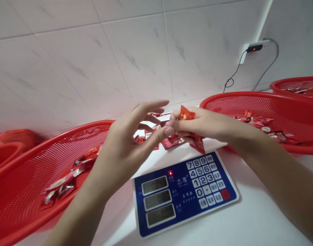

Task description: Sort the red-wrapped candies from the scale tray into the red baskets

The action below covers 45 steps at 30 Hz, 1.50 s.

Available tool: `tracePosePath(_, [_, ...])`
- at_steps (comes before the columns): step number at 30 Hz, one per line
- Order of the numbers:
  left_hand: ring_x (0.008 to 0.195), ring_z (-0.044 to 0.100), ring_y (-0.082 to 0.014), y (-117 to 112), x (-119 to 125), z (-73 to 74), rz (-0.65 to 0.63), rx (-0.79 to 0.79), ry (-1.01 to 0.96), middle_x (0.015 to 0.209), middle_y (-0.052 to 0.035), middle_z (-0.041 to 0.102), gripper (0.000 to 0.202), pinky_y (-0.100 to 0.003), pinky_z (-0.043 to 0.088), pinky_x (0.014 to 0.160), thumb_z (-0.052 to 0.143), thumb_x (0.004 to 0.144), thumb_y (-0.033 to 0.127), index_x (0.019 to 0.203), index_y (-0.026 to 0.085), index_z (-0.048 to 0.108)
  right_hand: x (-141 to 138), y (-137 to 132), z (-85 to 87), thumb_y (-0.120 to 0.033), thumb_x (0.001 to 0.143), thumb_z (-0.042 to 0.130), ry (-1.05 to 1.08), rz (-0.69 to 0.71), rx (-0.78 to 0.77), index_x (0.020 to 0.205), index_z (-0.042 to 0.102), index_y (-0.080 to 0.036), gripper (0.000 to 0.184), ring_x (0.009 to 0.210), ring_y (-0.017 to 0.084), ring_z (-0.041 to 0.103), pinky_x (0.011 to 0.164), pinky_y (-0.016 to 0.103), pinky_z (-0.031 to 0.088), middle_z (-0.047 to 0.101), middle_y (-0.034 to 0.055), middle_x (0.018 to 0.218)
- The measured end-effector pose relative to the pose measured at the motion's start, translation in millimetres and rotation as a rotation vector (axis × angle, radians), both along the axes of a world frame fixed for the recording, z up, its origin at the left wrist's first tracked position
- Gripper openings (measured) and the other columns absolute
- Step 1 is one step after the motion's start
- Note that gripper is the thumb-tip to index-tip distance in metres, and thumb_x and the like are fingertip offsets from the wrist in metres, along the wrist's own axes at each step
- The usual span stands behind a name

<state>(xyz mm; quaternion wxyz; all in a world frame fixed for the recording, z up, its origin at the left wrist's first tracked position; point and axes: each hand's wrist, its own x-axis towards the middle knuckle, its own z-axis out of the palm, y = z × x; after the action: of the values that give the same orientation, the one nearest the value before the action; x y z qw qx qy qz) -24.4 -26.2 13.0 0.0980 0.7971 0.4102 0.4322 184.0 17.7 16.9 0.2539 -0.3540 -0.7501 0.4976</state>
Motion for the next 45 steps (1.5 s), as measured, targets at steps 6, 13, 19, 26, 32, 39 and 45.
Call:
tracePosePath(6, [0.101, 0.07, -0.0226, -6.0, 10.7, -1.3, -0.031, 0.017, 0.064, 0.111, -0.003, 0.074, 0.016, -0.034, 0.06, 0.087, 0.068, 0.095, 0.035, 0.109, 0.031, 0.075, -2.9, -16.6, 3.5, -0.034, 0.091, 0.068, -0.118, 0.083, 0.054, 0.086, 0.06, -0.02, 0.017, 0.055, 0.01, 0.048, 0.045, 0.021, 0.036, 0.053, -0.0025, 0.067])
tracePosePath(13, [0.075, 0.071, -0.0199, -6.2, 4.2, 1.7, 0.126, -0.173, -0.241, 0.082, -0.0004, 0.073, 0.022, -0.033, 0.061, 0.067, 0.076, 0.085, 0.043, 0.077, 0.026, 0.064, 0.0, -3.7, 8.9, -0.037, 0.093, 0.072, 0.166, 0.083, -0.006, 0.09, 0.067, -0.016, 0.022, 0.052, 0.008, 0.054, 0.045, 0.019, 0.041, 0.061, -0.0002, 0.068])
tracePosePath(19, [0.07, 0.066, -0.0169, -0.8, -0.9, 2.8, 0.05, -0.274, -0.233, 0.077, 0.0009, 0.069, 0.02, -0.03, 0.055, 0.062, 0.075, 0.086, 0.041, 0.077, 0.026, 0.066, -3.4, -0.8, 7.1, -0.029, 0.1, 0.064, 0.2, -0.018, -0.009, 0.082, 0.064, -0.016, 0.022, 0.043, 0.008, 0.052, 0.041, 0.018, 0.041, 0.058, -0.0014, 0.055])
tracePosePath(26, [0.072, 0.068, -0.017, -1.6, 0.3, 2.6, 0.034, -0.272, -0.245, 0.074, 0.0021, 0.069, 0.019, -0.029, 0.055, 0.064, 0.076, 0.086, 0.04, 0.076, 0.026, 0.068, -1.5, -0.1, 6.8, -0.027, 0.1, 0.065, 0.194, -0.013, -0.001, 0.089, 0.069, -0.016, 0.016, 0.044, 0.008, 0.05, 0.041, 0.018, 0.04, 0.053, -0.0031, 0.054])
tracePosePath(32, [0.067, 0.065, -0.0161, 1.3, 0.3, 0.5, 0.021, -0.287, -0.273, 0.069, 0.001, 0.067, 0.02, -0.027, 0.054, 0.06, 0.075, 0.088, 0.038, 0.077, 0.024, 0.067, -2.6, 1.0, 5.4, -0.031, 0.098, 0.069, 0.188, -0.044, 0.016, 0.076, 0.065, -0.016, 0.026, 0.044, 0.008, 0.049, 0.039, 0.019, 0.035, 0.051, -0.0019, 0.055])
tracePosePath(39, [0.071, 0.066, -0.0182, 15.2, -13.3, -2.2, 0.29, -0.25, -0.143, 0.073, -0.0008, 0.071, 0.023, -0.029, 0.049, 0.061, 0.072, 0.089, 0.045, 0.088, 0.023, 0.068, 3.6, 14.4, 4.3, -0.038, 0.097, 0.069, 0.301, -0.299, 0.07, 0.091, 0.07, -0.015, 0.023, 0.048, 0.009, 0.05, 0.041, 0.021, 0.032, 0.054, -0.0005, 0.061])
tracePosePath(45, [0.073, 0.067, -0.0192, 16.6, -16.9, -1.9, 0.35, -0.177, -0.077, 0.078, -0.0018, 0.073, 0.022, -0.029, 0.046, 0.06, 0.072, 0.088, 0.045, 0.093, 0.023, 0.068, 7.1, 13.3, 6.7, -0.022, 0.101, 0.06, 0.353, -0.368, 0.127, 0.093, 0.069, -0.016, 0.013, 0.051, 0.009, 0.048, 0.046, 0.021, 0.038, 0.051, -0.0014, 0.062])
